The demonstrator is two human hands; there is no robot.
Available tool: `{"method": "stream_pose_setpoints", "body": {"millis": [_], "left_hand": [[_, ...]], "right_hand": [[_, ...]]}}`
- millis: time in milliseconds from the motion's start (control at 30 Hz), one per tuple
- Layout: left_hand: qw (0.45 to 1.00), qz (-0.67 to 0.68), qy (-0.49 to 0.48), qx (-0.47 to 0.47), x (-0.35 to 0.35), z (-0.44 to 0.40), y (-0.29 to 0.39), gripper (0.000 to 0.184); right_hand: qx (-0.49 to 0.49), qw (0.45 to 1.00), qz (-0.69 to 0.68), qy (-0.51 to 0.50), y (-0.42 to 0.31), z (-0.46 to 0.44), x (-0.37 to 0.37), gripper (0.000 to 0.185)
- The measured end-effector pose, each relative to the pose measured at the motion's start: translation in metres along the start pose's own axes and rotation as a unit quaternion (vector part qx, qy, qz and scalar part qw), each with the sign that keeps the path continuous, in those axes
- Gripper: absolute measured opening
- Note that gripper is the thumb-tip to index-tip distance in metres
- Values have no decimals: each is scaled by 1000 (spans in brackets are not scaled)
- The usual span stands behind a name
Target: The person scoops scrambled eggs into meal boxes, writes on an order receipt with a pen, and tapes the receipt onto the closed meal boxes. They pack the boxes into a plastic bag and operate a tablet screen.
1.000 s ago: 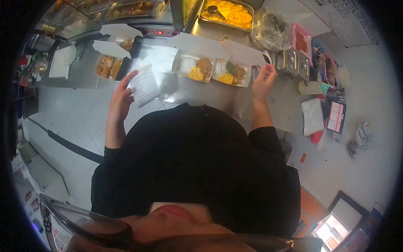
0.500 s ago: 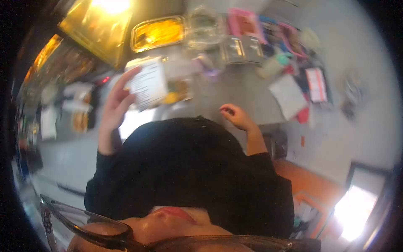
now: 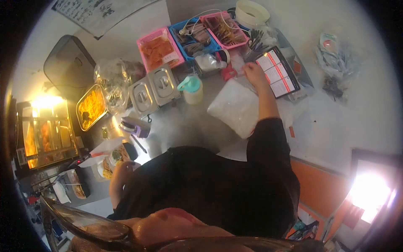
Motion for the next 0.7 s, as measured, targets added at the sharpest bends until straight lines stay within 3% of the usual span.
{"method": "stream_pose_setpoints", "body": {"millis": [67, 133, 200, 267, 333, 433, 533, 700], "left_hand": [[997, 25, -4, -71, 9, 3, -7, 23], [993, -5, -29, -115, 19, 3, -17, 23], [991, 2, -44, -124, 18, 8, 1, 25], [991, 24, -43, -123, 22, 6, -1, 25], [986, 12, -34, -163, 21, 3, -6, 24], [988, 24, 4, -155, 9, -1, 12, 23], [988, 31, 10, -153, 7, -2, 3, 22], [992, 15, 12, -121, 13, -4, -1, 22]], "right_hand": [[9, 1000, -10, 16, -2, -67, 8, 27], [-65, 986, 120, 91, 17, -154, 29, 31], [-226, 944, 196, 141, 37, -246, 52, 33], [-105, 936, 303, 143, 57, -322, 64, 35], [-8, 938, 307, 159, 73, -350, 74, 36], [134, 957, 154, 205, 55, -336, 56, 38], [84, 964, 133, 215, 50, -339, 54, 41], [170, 940, 128, 267, 54, -324, 51, 40]]}}
Point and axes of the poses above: each hand's wrist, its own z-axis away from the middle knuckle, its own x-axis out of the palm, y = z × x, the point moved 6 cm from there along -z, towards the middle knuckle, and after that the axes turned 12 degrees about z, right-handed, at the moved point
